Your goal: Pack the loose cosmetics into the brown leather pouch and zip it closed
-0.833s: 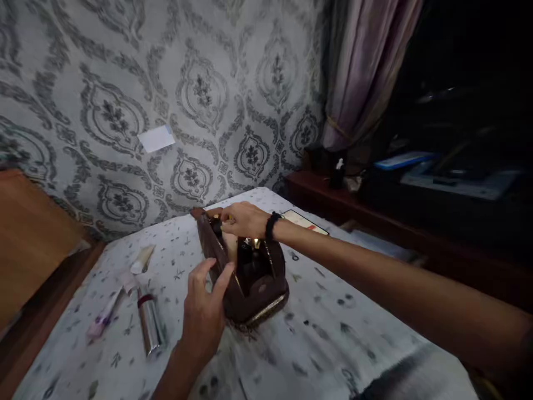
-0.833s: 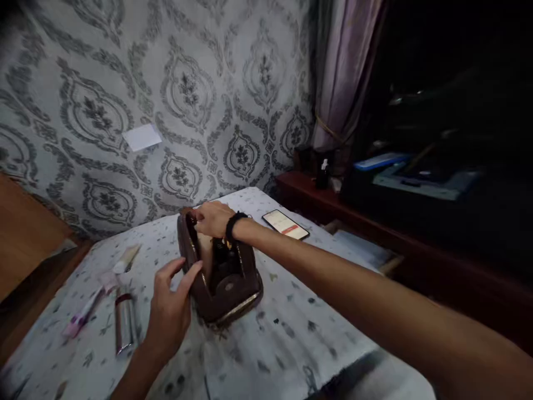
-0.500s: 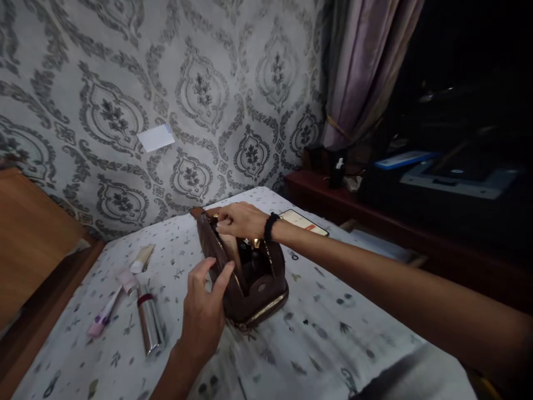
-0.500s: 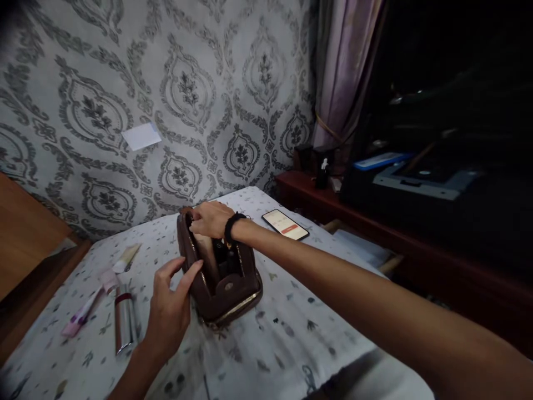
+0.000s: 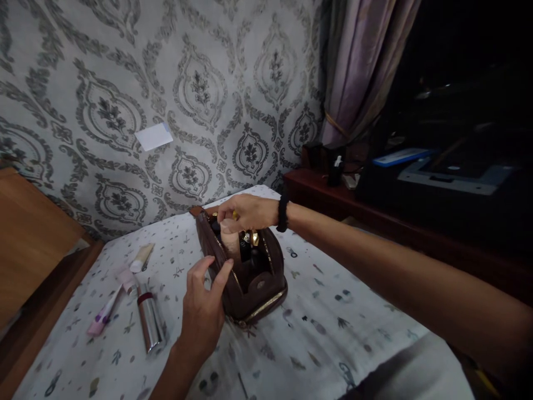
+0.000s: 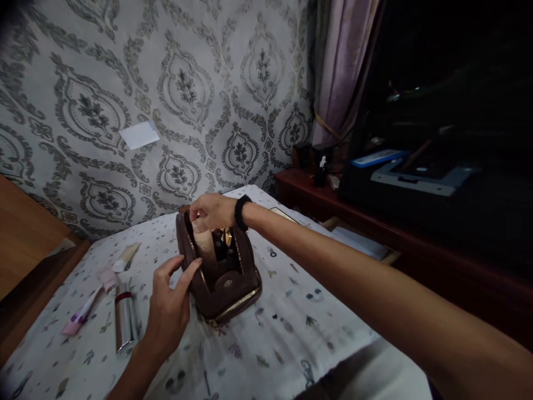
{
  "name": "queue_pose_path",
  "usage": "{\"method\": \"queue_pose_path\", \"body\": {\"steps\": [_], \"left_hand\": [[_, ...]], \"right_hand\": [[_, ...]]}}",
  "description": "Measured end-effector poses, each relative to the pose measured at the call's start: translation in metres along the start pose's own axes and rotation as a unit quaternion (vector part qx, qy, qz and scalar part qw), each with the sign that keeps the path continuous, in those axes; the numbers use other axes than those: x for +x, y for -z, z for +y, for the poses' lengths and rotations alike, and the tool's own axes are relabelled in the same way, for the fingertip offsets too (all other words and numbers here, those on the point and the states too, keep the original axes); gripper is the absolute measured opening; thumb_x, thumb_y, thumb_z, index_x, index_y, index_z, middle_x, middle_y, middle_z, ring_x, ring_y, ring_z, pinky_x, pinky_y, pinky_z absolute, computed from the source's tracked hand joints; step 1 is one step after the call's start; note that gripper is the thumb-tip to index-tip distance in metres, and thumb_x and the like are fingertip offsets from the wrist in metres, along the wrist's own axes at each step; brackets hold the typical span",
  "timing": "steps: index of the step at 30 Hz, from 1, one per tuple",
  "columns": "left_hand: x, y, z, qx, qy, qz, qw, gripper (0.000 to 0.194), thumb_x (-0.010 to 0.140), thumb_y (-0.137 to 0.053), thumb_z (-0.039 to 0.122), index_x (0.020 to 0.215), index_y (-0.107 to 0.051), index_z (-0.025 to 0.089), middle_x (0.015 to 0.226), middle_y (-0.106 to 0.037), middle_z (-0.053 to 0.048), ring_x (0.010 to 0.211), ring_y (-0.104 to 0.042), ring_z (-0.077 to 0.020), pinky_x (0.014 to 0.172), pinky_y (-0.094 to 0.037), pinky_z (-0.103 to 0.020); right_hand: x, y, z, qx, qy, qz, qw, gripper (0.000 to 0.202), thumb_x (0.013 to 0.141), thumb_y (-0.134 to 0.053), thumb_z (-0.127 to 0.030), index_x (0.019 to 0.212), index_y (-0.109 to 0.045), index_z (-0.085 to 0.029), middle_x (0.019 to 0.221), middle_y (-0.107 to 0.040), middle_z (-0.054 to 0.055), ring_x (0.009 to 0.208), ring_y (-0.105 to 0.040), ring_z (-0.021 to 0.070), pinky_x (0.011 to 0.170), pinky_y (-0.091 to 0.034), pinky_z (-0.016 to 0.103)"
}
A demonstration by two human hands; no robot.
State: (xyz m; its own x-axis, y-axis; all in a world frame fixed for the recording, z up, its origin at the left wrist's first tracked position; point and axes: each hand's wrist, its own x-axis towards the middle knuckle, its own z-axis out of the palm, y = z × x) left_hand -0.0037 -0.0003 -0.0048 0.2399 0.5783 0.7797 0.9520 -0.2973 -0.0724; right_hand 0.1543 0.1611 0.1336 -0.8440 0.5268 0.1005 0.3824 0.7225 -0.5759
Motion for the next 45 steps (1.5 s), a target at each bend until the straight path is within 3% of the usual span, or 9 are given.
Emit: {"method": "queue_pose_path", "body": {"steps": [7,14,19,24,30,36,39,45], "left_hand": [[-0.001,-0.001,-0.001,0.005,-0.004,0.004,1.0,0.052,0.092,-0.041,-0.002,0.133,-0.059,0.023,0.127,-0.05,-0.013,0.119,-0.053,-0.0251,0.097,-0.055,-0.042],[-0.001,-0.003,0.0,-0.013,0.01,0.006,1.0,0.056,0.093,-0.04,-0.002,0.137,-0.059,0.027,0.126,-0.051,-0.012,0.119,-0.054,-0.0237,0.099,-0.054,-0.041],[-0.002,-0.004,-0.002,-0.017,0.012,0.012,1.0,0.055,0.095,-0.041,0.002,0.139,-0.058,0.029,0.126,-0.052,-0.011,0.119,-0.055,-0.0242,0.098,-0.056,-0.042],[-0.003,-0.004,-0.001,-0.006,0.005,0.014,1.0,0.056,0.093,-0.04,0.0,0.139,-0.057,0.027,0.126,-0.051,-0.012,0.119,-0.054,-0.025,0.096,-0.057,-0.043],[-0.003,-0.004,-0.002,-0.01,0.006,0.01,1.0,0.054,0.093,-0.041,-0.001,0.135,-0.06,0.026,0.127,-0.051,-0.013,0.121,-0.054,-0.0247,0.098,-0.055,-0.042],[-0.006,-0.004,-0.007,-0.001,-0.005,-0.004,1.0,0.054,0.094,-0.044,0.002,0.138,-0.059,0.028,0.128,-0.051,-0.013,0.123,-0.054,-0.025,0.099,-0.055,-0.042],[-0.006,-0.004,-0.008,0.004,-0.014,-0.013,1.0,0.056,0.093,-0.046,0.001,0.141,-0.056,0.027,0.129,-0.049,-0.013,0.125,-0.053,-0.025,0.1,-0.055,-0.041],[-0.003,-0.004,-0.004,0.002,-0.006,0.01,1.0,0.057,0.093,-0.042,0.0,0.141,-0.056,0.028,0.126,-0.052,-0.013,0.121,-0.056,-0.0248,0.096,-0.056,-0.041]], "right_hand": [[-0.002,0.006,0.021,0.14,0.122,-0.045,0.982,0.017,0.075,-0.068,-0.003,0.09,-0.065,-0.012,0.062,-0.052,-0.008,0.058,-0.046,0.0076,0.06,-0.038,0.021],[0.009,-0.002,0.031,0.113,0.154,-0.044,0.981,0.016,0.075,-0.059,0.002,0.073,-0.058,-0.014,0.064,-0.052,-0.006,0.062,-0.046,0.0079,0.061,-0.035,0.02],[0.008,-0.004,0.029,0.011,0.142,0.011,0.99,0.022,0.074,-0.065,-0.001,0.092,-0.068,-0.012,0.065,-0.048,-0.007,0.064,-0.046,0.0093,0.063,-0.034,0.02],[0.003,0.001,0.026,-0.068,0.107,0.004,0.992,0.027,0.073,-0.071,-0.005,0.098,-0.074,-0.013,0.06,-0.046,-0.009,0.06,-0.044,0.0083,0.061,-0.032,0.02],[0.012,0.003,0.041,0.071,0.137,-0.052,0.987,0.021,0.071,-0.08,-0.012,0.092,-0.075,-0.011,0.059,-0.053,-0.008,0.06,-0.048,0.0079,0.062,-0.036,0.021],[0.021,0.004,0.057,0.198,0.127,-0.122,0.964,0.041,0.063,-0.09,-0.033,0.093,-0.073,-0.01,0.071,-0.067,-0.002,0.068,-0.059,0.0105,0.065,-0.044,0.022],[0.023,0.005,0.06,0.206,0.117,-0.131,0.963,0.046,0.06,-0.092,-0.036,0.093,-0.074,-0.01,0.072,-0.068,-0.002,0.068,-0.06,0.0101,0.067,-0.046,0.022],[0.03,0.005,0.059,0.154,0.108,-0.134,0.973,0.038,0.064,-0.089,-0.027,0.095,-0.076,-0.011,0.071,-0.068,-0.004,0.067,-0.059,0.0088,0.066,-0.045,0.021]]}}
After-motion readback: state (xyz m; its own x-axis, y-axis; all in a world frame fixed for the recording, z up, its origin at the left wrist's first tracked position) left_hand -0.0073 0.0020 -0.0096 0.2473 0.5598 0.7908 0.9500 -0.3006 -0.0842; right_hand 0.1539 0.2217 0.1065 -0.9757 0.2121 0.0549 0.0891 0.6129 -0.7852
